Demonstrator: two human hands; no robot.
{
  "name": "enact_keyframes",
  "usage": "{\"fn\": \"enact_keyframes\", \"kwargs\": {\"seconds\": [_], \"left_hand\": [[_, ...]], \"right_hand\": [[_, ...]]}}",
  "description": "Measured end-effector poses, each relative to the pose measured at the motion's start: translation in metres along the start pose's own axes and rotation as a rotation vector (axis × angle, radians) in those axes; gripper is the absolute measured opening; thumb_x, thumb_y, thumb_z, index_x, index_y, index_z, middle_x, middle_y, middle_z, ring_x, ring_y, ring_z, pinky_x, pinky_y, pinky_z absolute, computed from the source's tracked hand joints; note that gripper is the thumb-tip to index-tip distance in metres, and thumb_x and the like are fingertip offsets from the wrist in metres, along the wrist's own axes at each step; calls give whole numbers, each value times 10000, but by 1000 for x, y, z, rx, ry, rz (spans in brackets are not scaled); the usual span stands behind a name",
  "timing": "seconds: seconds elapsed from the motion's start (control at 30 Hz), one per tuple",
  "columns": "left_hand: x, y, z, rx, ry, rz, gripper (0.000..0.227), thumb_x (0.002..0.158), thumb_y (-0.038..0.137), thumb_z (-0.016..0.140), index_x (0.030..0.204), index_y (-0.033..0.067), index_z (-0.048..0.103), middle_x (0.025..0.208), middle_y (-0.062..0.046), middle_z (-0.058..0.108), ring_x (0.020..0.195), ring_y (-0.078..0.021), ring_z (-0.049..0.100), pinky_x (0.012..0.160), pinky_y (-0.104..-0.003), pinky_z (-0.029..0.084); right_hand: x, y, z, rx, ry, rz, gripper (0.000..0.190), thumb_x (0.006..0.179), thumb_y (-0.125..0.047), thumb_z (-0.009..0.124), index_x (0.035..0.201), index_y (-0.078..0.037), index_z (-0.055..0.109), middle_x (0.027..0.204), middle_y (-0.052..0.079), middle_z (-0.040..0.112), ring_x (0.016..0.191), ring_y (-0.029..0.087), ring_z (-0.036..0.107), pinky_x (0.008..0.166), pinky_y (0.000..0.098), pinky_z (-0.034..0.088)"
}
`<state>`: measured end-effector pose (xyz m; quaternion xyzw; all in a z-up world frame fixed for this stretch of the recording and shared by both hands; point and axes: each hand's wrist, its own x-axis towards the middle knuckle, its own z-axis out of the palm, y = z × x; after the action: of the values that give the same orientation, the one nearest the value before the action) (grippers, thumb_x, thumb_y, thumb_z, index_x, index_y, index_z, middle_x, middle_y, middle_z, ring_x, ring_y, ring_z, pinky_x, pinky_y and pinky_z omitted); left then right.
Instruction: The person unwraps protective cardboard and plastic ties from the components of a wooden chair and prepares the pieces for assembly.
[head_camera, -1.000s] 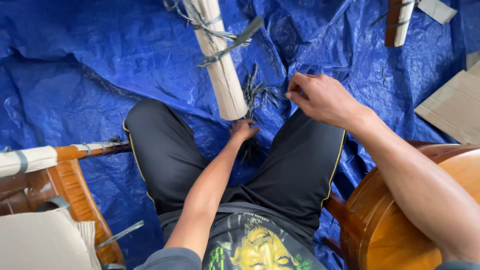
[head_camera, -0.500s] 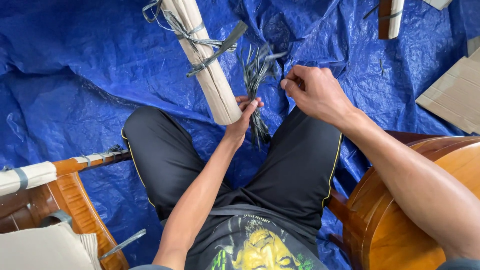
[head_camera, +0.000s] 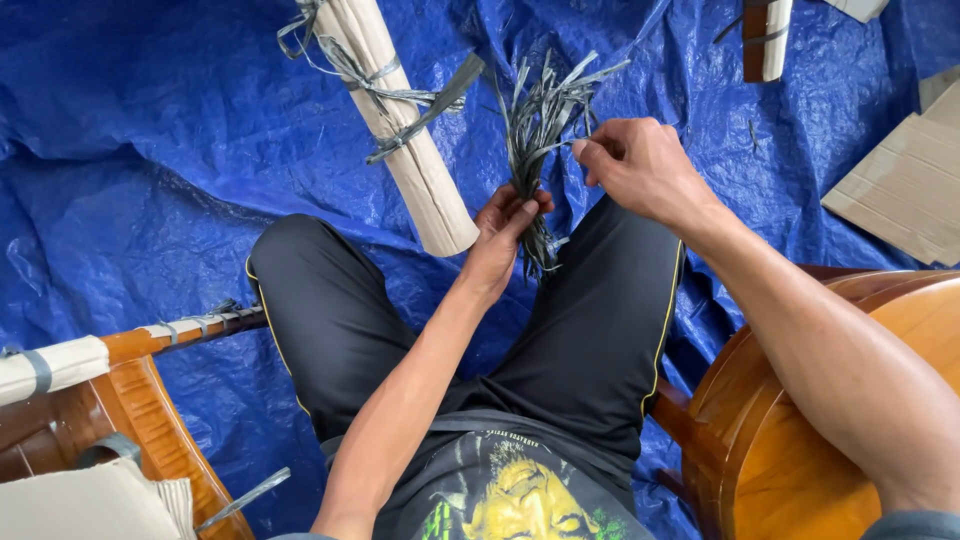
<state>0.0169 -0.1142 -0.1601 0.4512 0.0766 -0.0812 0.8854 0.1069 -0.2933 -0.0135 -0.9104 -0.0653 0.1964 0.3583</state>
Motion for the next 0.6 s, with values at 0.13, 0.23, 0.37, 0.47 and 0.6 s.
{"fn": "enact_keyframes", "kwargs": {"seconds": [0.13, 0.23, 0.37, 0.47, 0.6], "left_hand": [[1, 2, 9, -60, 14, -21, 249, 1018, 82, 643, 1261, 35, 615, 1144, -67, 713, 1096, -180, 665, 1037, -320, 483], [2, -2, 7, -144, 11, -41, 236, 1028, 74, 632, 1261, 38, 617, 1138, -63, 712, 1092, -186, 668, 1018, -324, 493], [1, -3, 7, -176, -7, -55, 235, 1028, 81, 645, 1259, 47, 620, 1139, -63, 713, 1089, -178, 666, 1008, -322, 497], [0, 1, 7, -170, -29, -71, 218, 1024, 90, 661, 1234, 51, 622, 1133, -58, 711, 1088, -173, 666, 1009, -321, 497], [-2, 2, 5, -175, -65, -85, 199, 1010, 95, 683, 1195, 51, 626, 1117, -51, 706, 1087, -170, 666, 1016, -327, 500]], "right_hand": [[6, 0, -6, -22, 11, 125, 525, 1024, -478, 603, 957, 17, 765, 737, 87, 734, 662, 171, 667, 635, 372, 519], [10, 2, -8, 16, 39, 150, 533, 1031, -491, 571, 1019, 14, 742, 738, 89, 752, 658, 134, 676, 650, 334, 528], [15, 3, -9, 123, 23, 137, 495, 1051, -454, 542, 1066, 2, 735, 794, 82, 753, 613, 128, 638, 617, 319, 531], [19, 7, -9, 160, 18, 38, 411, 1039, -375, 574, 1060, 1, 739, 823, 71, 761, 618, 102, 640, 612, 302, 536], [21, 9, -8, 236, -33, 12, 311, 1029, -288, 623, 1014, 3, 734, 831, 51, 755, 610, 80, 621, 599, 275, 532]]}}
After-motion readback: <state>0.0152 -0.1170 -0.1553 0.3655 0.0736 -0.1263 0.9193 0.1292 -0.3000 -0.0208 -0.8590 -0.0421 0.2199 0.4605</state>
